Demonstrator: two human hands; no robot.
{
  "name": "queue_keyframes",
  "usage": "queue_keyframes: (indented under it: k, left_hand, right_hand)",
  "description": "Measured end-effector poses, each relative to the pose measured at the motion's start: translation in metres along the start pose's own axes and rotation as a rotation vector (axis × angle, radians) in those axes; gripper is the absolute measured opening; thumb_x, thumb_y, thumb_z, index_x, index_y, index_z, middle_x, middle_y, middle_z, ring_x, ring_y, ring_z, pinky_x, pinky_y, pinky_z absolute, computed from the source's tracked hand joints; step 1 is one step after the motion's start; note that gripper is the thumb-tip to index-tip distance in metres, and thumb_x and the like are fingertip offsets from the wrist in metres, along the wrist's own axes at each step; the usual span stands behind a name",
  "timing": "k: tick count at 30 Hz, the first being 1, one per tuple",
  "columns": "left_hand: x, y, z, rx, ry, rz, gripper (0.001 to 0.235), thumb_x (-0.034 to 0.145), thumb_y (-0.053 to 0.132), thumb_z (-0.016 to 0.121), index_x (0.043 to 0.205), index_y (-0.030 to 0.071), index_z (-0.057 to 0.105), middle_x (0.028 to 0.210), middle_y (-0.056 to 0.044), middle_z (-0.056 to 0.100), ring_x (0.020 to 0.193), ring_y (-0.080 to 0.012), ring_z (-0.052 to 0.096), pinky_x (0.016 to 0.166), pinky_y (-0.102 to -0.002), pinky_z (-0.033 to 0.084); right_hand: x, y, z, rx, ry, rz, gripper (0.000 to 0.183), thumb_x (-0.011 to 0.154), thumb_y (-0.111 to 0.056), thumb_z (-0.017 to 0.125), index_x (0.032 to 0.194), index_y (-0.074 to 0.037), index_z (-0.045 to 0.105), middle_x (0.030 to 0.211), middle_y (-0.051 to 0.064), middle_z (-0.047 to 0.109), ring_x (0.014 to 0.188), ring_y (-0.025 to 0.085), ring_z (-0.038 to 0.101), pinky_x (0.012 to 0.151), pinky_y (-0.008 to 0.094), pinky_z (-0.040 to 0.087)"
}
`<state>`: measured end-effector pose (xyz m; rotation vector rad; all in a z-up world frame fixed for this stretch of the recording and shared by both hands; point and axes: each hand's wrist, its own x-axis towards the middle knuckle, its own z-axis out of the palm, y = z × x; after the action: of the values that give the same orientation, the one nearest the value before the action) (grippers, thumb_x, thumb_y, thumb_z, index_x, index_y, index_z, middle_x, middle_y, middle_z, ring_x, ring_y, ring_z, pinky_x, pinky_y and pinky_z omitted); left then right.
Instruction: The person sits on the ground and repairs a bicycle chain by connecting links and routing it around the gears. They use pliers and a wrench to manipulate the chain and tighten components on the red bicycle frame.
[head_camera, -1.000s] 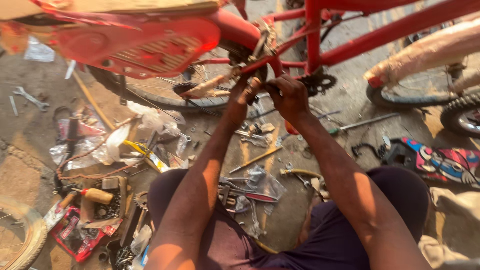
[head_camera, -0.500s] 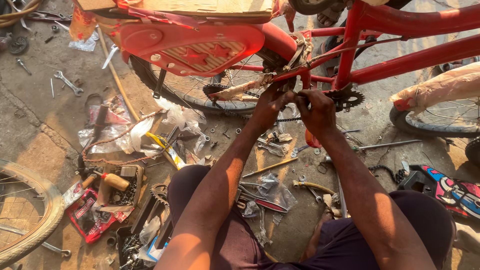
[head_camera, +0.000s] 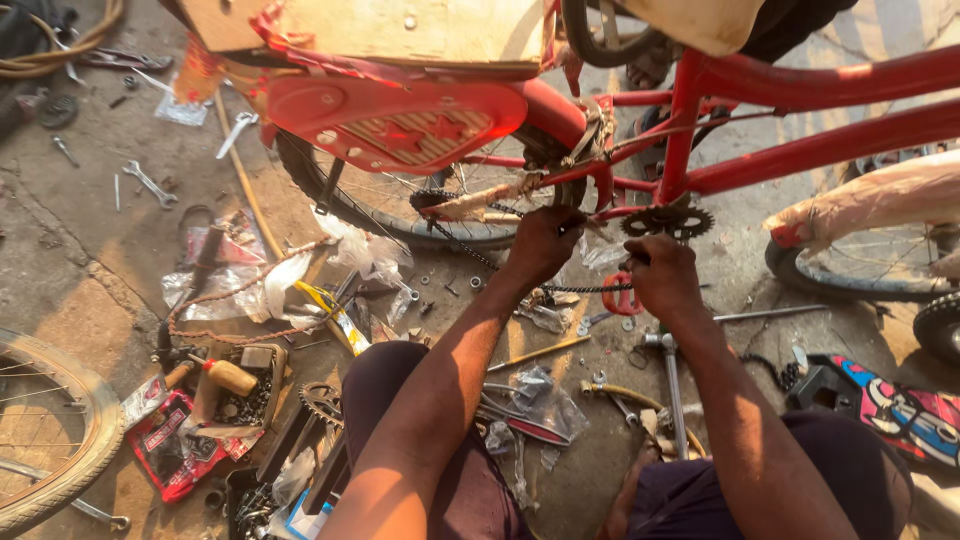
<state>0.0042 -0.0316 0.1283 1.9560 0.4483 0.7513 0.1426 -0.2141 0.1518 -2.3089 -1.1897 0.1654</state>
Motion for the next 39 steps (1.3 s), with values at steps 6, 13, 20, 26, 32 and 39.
queue_keyframes:
  k: [6, 13, 20, 26, 32, 39]
  left_hand:
    - [-0.001, 0.002, 0.001, -0.112, 0.024, -0.090, 0.027, 0.090, 0.015, 0.062, 0.112, 0.005, 0.074, 0.095, -0.017, 0.077, 0.083, -0.0268, 0.077, 0.076, -0.037, 0.059]
    - [0.002, 0.005, -0.001, -0.284, 0.065, -0.173, 0.029, 0.084, 0.013, 0.070, 0.108, -0.001, 0.074, 0.094, -0.016, 0.078, 0.082, -0.0221, 0.074, 0.076, -0.035, 0.058]
    - [0.008, 0.002, 0.002, -0.374, 0.109, -0.216, 0.026, 0.085, 0.010, 0.068, 0.107, -0.001, 0.076, 0.096, -0.014, 0.080, 0.087, -0.0191, 0.076, 0.081, -0.033, 0.058]
    - [0.011, 0.004, 0.009, -0.436, 0.129, -0.261, 0.026, 0.085, 0.009, 0.068, 0.108, -0.001, 0.076, 0.097, -0.014, 0.080, 0.089, -0.0190, 0.076, 0.083, -0.033, 0.059]
    - [0.011, 0.012, 0.009, -0.289, 0.179, -0.202, 0.022, 0.088, 0.008, 0.063, 0.105, 0.002, 0.075, 0.095, -0.014, 0.079, 0.088, -0.0221, 0.077, 0.082, -0.034, 0.059]
    - [0.009, 0.011, 0.010, -0.075, 0.256, -0.157, 0.020, 0.087, 0.011, 0.063, 0.103, 0.002, 0.072, 0.094, -0.017, 0.076, 0.089, -0.0297, 0.076, 0.081, -0.038, 0.058]
  right_hand:
    - [0.002, -0.014, 0.027, 0.168, -0.036, 0.046, 0.027, 0.087, -0.003, 0.076, 0.114, -0.007, 0.075, 0.108, 0.012, 0.075, 0.094, 0.023, 0.073, 0.086, 0.034, 0.060]
    - [0.000, -0.054, 0.061, 0.674, -0.336, 0.359, 0.030, 0.089, 0.001, 0.068, 0.117, -0.008, 0.069, 0.095, 0.008, 0.072, 0.076, 0.015, 0.065, 0.069, 0.034, 0.055]
    - [0.006, -0.057, 0.069, 0.940, -0.429, 0.357, 0.019, 0.085, 0.005, 0.073, 0.104, 0.002, 0.069, 0.089, 0.008, 0.074, 0.070, 0.014, 0.063, 0.064, 0.032, 0.053]
    - [0.009, -0.045, 0.075, 1.096, -0.439, 0.311, 0.013, 0.084, 0.005, 0.072, 0.097, 0.001, 0.072, 0.084, 0.007, 0.073, 0.069, 0.015, 0.064, 0.064, 0.032, 0.053]
    - [0.015, -0.045, 0.079, 1.143, -0.259, 0.378, 0.020, 0.086, 0.004, 0.071, 0.105, -0.001, 0.068, 0.087, 0.006, 0.071, 0.067, 0.013, 0.064, 0.057, 0.029, 0.051]
    - [0.019, -0.061, 0.070, 1.144, -0.021, 0.450, 0.041, 0.086, 0.008, 0.072, 0.122, -0.001, 0.056, 0.094, 0.009, 0.070, 0.068, 0.014, 0.062, 0.055, 0.029, 0.049]
